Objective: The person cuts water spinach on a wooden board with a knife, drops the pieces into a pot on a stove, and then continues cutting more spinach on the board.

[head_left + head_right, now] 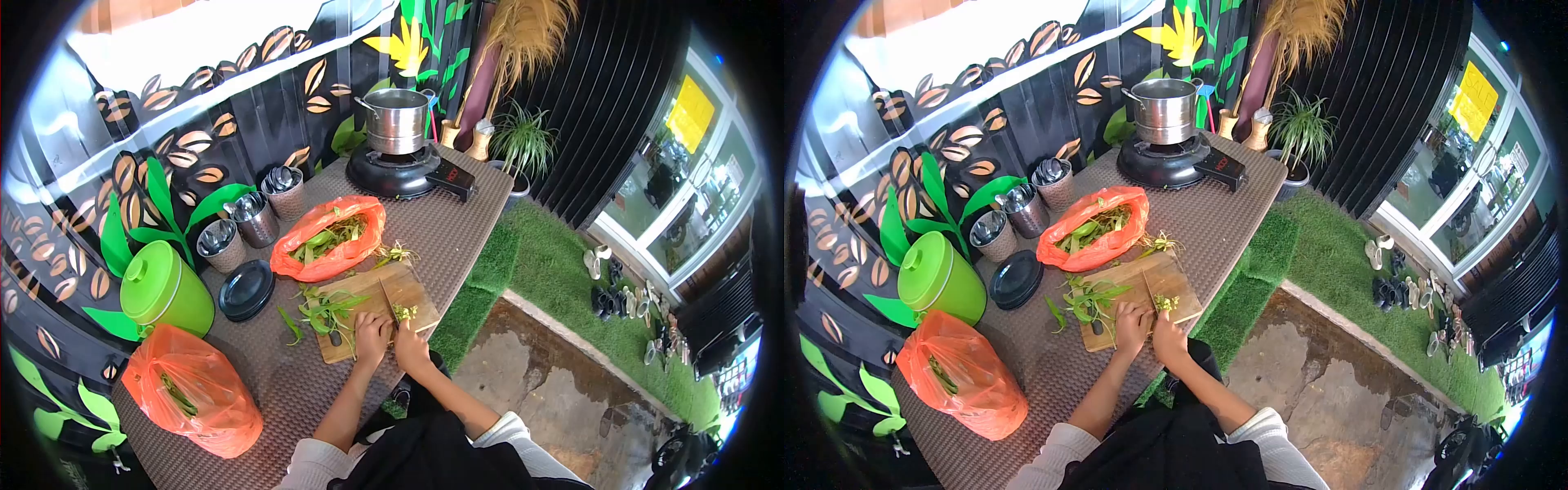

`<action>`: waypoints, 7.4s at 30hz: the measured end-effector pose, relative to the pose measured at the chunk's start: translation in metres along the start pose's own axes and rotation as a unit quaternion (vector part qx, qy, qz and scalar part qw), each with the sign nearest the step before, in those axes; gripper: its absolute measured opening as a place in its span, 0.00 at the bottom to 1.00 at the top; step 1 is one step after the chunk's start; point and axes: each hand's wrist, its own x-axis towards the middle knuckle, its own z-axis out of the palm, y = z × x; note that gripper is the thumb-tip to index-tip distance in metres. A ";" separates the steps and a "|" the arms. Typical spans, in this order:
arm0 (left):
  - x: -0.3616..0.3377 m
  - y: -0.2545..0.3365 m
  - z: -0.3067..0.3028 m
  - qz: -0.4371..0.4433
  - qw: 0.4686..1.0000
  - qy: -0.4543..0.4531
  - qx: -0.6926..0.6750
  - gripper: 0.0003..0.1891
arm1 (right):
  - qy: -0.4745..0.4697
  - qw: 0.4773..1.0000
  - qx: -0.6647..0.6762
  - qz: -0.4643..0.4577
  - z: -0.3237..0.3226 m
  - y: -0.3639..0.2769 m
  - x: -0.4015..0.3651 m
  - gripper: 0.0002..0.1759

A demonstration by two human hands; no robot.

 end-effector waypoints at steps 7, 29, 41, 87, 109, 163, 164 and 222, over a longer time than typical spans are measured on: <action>-0.002 0.001 0.000 0.001 1.000 0.003 0.005 0.06 | -0.027 0.999 0.015 -0.026 -0.015 0.003 0.009 0.17; 0.003 0.005 -0.010 0.020 0.998 -0.061 -0.028 0.18 | -0.016 1.000 0.011 0.012 -0.012 -0.002 -0.006 0.17; 0.002 0.004 -0.005 -0.042 0.996 -0.036 -0.063 0.17 | -0.025 0.999 0.005 -0.027 -0.017 0.014 0.007 0.20; 0.001 -0.002 -0.001 -0.087 0.977 -0.029 -0.192 0.08 | -0.030 0.999 0.014 -0.038 -0.007 0.010 0.017 0.18; 0.000 -0.015 0.002 -0.105 0.972 -0.008 -0.210 0.14 | -0.020 1.000 -0.002 -0.013 -0.001 -0.004 0.009 0.17; 0.009 -0.001 -0.004 -0.115 0.986 0.002 -0.116 0.11 | -0.004 1.000 -0.014 -0.011 0.004 -0.011 0.000 0.15; 0.009 -0.001 -0.005 -0.116 0.987 0.006 -0.114 0.11 | 0.005 1.000 -0.020 -0.020 0.007 -0.006 0.001 0.17; 0.017 -0.030 -0.040 -0.183 0.954 -0.047 -0.231 0.11 | 0.073 0.980 0.171 -0.068 -0.019 0.034 -0.003 0.18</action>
